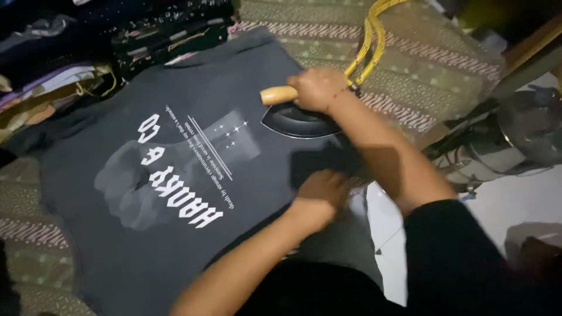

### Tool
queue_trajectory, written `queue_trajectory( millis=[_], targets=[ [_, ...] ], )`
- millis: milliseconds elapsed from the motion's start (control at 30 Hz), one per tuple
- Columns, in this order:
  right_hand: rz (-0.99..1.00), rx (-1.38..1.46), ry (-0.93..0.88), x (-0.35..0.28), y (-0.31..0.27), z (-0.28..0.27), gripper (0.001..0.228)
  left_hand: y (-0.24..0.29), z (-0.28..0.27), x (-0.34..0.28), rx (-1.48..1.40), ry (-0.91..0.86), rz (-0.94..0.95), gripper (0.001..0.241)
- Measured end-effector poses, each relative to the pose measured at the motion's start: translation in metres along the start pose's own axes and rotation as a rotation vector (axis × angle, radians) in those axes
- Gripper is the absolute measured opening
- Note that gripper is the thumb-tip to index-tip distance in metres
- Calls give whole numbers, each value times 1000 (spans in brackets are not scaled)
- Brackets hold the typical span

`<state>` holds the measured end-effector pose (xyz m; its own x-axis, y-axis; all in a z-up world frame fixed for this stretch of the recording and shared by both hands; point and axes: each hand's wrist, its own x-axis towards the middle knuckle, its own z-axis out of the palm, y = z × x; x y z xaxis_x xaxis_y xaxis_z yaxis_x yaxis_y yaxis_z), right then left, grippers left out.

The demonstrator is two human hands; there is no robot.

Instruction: The person takes a dark gray t-shirt from a laundry basket and lays it on a patterned ironing board. They smooth the fabric with their hands and then use a traditional charcoal iron to press the shirt, moving the iron back and forth across the surface.

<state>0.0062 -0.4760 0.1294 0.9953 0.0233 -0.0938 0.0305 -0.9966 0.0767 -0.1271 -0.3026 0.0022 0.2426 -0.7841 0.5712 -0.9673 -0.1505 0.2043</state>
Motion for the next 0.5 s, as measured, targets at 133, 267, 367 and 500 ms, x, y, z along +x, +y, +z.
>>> queue_trajectory(
  millis=[133, 267, 367, 500],
  targets=[
    [41, 47, 105, 27, 6, 14, 30, -18, 113, 55, -173, 0, 4, 10],
    [-12, 80, 142, 40, 13, 26, 27, -25, 199, 58, -525, -5, 16, 13],
    [4, 90, 143, 40, 12, 23, 29, -20, 259, 30, -793, -12, 11, 15],
    [-45, 141, 91, 24, 12, 20, 26, -21, 324, -7, -1060, -12, -5, 19]
  ],
)
